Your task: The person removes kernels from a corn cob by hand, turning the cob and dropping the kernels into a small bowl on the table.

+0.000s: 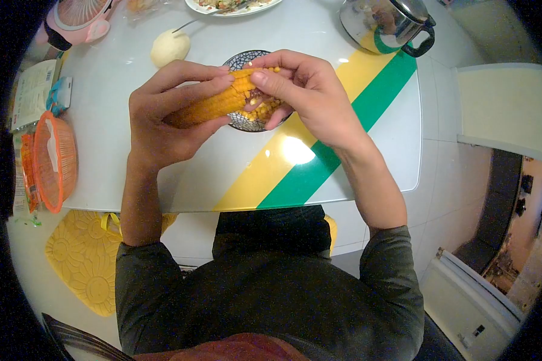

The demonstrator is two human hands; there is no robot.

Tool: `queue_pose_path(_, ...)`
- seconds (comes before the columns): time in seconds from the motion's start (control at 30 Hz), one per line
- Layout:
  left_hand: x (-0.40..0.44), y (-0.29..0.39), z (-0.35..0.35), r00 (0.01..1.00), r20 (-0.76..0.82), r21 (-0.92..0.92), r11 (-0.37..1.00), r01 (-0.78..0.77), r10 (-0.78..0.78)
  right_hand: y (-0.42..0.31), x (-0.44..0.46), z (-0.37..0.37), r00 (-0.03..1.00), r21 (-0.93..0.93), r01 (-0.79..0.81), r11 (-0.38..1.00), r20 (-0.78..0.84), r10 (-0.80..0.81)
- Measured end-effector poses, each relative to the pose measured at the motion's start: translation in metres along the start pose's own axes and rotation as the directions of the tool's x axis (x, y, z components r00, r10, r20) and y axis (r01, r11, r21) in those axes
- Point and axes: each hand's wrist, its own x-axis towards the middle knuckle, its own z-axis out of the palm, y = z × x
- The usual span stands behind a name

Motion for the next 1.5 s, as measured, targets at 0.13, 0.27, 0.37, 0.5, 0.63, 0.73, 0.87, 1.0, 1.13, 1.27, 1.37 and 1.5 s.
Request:
queue_pose_path(0.13,0.0004,-0.0011,-0.0009,1.000,0.015,0.006,1.000,0.000,0.000,0.0020,-0.0014,-0.0009,1.000,-0.015,0.008,1.000,0.022,-0.008)
queue_pose_path(0.27,0.0009,-0.0006,-0.0006,1.000,0.020,0.001,1.000,0.015,-0.015,0.0036,-0.0018,-0.0010,0.999,-0.013,0.024,1.000,0.032,-0.023)
queue_pose_path(0.37,0.0010,0.0003,-0.0007,0.999,0.022,-0.003,1.000,0.027,-0.027,0.0034,-0.0023,-0.0009,0.999,-0.016,0.035,0.999,0.034,-0.034)
queue_pose_path(0.5,0.0014,0.0000,-0.0005,1.000,0.020,-0.012,1.000,0.020,-0.020,0.0047,-0.0020,-0.0020,0.999,-0.009,0.038,0.999,0.030,-0.038)
queue_pose_path(0.63,0.0011,0.0000,0.0003,1.000,0.020,-0.009,1.000,0.022,-0.022,0.0035,-0.0017,-0.0028,1.000,0.055,0.007,0.998,0.005,-0.008)
queue_pose_path(0.73,0.0009,0.0004,0.0000,1.000,0.021,-0.004,1.000,0.023,-0.023,0.0039,-0.0008,-0.0038,1.000,0.063,0.016,0.998,0.003,-0.017)
queue_pose_path(0.87,0.0008,0.0000,-0.0006,0.999,0.024,-0.013,1.000,0.023,-0.023,0.0053,-0.0003,-0.0059,1.000,0.068,0.016,0.998,0.013,-0.017)
queue_pose_path(1.0,0.0019,-0.0011,-0.0011,1.000,0.010,-0.034,0.999,0.024,-0.023,0.0031,-0.0013,0.0002,0.999,0.076,0.033,0.997,-0.008,-0.033)
queue_pose_path(1.13,0.0012,-0.0019,-0.0011,1.000,0.008,-0.035,0.999,0.024,-0.024,0.0003,-0.0002,-0.0024,1.000,0.126,0.019,0.992,0.018,-0.022)
queue_pose_path(1.27,-0.0006,-0.0014,-0.0001,1.000,0.003,-0.005,1.000,0.021,-0.021,-0.0015,0.0010,-0.0027,1.000,0.072,-0.013,0.997,0.011,0.012)
queue_pose_path(1.37,-0.0009,-0.0010,0.0011,1.000,-0.002,0.024,1.000,0.006,-0.006,0.0014,0.0019,0.0007,0.999,-0.011,-0.017,1.000,-0.029,0.017)
queue_pose_path(1.5,-0.0002,-0.0005,0.0004,1.000,0.013,0.048,0.999,-0.002,0.002,0.0019,0.0009,0.0000,1.000,0.012,-0.011,1.000,-0.013,0.011)
